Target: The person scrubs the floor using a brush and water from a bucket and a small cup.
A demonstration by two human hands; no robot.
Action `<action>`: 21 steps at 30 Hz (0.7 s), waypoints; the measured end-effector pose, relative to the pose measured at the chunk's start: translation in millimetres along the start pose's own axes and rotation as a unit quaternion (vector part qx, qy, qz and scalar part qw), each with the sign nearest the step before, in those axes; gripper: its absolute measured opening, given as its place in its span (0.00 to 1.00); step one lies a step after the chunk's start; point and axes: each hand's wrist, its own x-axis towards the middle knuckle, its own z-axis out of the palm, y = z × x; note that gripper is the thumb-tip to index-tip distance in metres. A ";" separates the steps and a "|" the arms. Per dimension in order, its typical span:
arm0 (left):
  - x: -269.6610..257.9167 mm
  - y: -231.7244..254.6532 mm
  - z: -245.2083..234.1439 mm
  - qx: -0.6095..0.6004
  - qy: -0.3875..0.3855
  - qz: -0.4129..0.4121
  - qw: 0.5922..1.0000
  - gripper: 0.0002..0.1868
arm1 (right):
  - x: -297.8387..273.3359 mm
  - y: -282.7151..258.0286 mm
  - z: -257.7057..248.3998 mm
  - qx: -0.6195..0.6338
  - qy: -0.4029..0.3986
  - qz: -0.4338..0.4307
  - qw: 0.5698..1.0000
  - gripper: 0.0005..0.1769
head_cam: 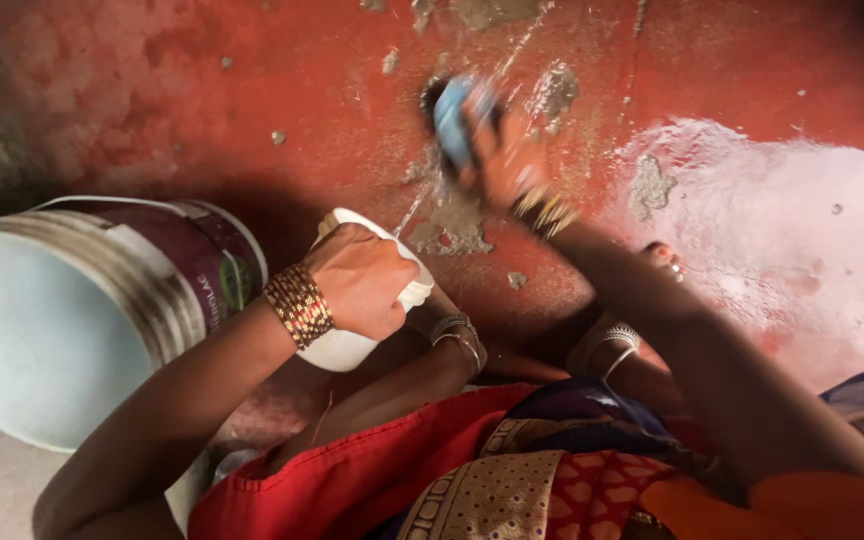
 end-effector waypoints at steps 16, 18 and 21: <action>50.7 19.4 1.7 0.069 -0.041 0.048 0.996 0.13 | -46.7 98.9 -28.6 -0.025 -0.090 0.070 0.993 0.48; 49.5 -3.0 13.7 0.033 -0.025 -0.043 0.998 0.13 | -46.1 144.9 -26.8 -0.043 -0.014 0.125 0.991 0.49; 38.5 -56.0 37.9 0.080 0.067 -0.119 0.987 0.12 | -51.6 163.8 -11.7 -0.160 0.125 0.126 0.971 0.58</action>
